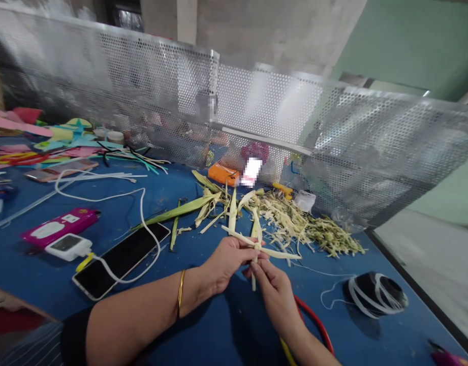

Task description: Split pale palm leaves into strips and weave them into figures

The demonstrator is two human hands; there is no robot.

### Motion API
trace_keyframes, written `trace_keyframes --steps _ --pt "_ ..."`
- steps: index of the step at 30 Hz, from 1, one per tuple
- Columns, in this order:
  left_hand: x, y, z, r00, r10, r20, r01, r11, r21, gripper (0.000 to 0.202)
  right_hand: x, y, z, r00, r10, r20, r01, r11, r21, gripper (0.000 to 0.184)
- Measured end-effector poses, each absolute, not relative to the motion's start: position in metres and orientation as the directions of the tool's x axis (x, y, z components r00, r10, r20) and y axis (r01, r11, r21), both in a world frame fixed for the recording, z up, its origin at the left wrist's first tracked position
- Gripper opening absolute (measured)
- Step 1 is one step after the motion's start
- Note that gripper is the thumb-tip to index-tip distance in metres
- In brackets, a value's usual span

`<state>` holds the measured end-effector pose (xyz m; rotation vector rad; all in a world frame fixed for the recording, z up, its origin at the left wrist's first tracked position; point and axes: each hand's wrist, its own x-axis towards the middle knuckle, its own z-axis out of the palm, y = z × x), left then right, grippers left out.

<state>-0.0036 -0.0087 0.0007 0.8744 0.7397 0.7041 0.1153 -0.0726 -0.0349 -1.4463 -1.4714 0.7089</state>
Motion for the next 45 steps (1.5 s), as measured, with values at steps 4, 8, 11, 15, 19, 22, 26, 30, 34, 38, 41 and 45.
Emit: trace_keyframes --steps 4,8,11,15,19,22,26,30,34,38,41,45 --pt "-0.003 -0.008 -0.006 0.557 0.782 -0.281 -0.235 0.473 0.849 0.026 0.115 -0.075 -0.039 0.076 0.975 0.207 0.469 0.149 -0.871 0.039" --pt "-0.001 -0.009 -0.008 0.54 0.79 -0.289 -0.242 0.474 0.847 0.024 0.115 -0.076 -0.04 0.069 0.974 0.214 0.491 0.154 -0.857 0.039" --pt "0.0 -0.01 -0.008 0.528 0.799 -0.286 -0.242 0.465 0.852 0.024 0.114 -0.077 -0.04 0.071 0.971 0.229 0.522 0.159 -0.838 0.039" --pt "0.0 -0.009 -0.01 0.525 0.8 -0.29 -0.239 0.466 0.852 0.021 0.112 -0.079 -0.04 0.054 0.963 0.265 0.584 0.185 -0.791 0.038" --pt "-0.003 -0.003 -0.007 0.543 0.783 -0.303 -0.221 0.481 0.849 0.023 0.118 -0.084 -0.033 -0.011 0.935 0.355 0.735 0.249 -0.631 0.033" --pt "-0.007 0.001 0.001 0.523 0.806 -0.278 -0.236 0.451 0.861 0.019 0.131 -0.088 -0.02 -0.064 0.825 0.562 0.863 0.329 -0.384 0.021" --pt "-0.01 0.001 0.006 0.589 0.739 -0.327 -0.158 0.502 0.85 0.018 0.149 -0.083 -0.006 -0.107 0.686 0.72 0.967 0.242 -0.086 0.018" --pt "-0.009 -0.001 0.003 0.591 0.732 -0.339 -0.089 0.476 0.875 0.016 0.151 -0.077 -0.009 -0.23 0.78 0.581 0.958 0.286 -0.005 0.012" --pt "-0.008 -0.003 -0.001 0.563 0.774 -0.29 -0.031 0.37 0.928 0.012 0.144 -0.078 -0.013 -0.258 0.801 0.541 0.946 0.323 -0.027 0.021" --pt "-0.004 -0.004 -0.004 0.545 0.795 -0.267 -0.034 0.339 0.94 0.01 0.138 -0.083 -0.01 -0.221 0.799 0.559 0.922 0.357 -0.147 0.027" --pt "-0.003 -0.003 -0.006 0.542 0.794 -0.275 -0.043 0.353 0.935 0.009 0.135 -0.085 -0.009 -0.2 0.807 0.556 0.901 0.374 -0.219 0.028" --pt "-0.007 0.002 -0.006 0.567 0.765 -0.305 -0.021 0.384 0.923 0.013 0.138 -0.084 -0.009 -0.128 0.873 0.47 0.849 0.341 -0.403 0.034"
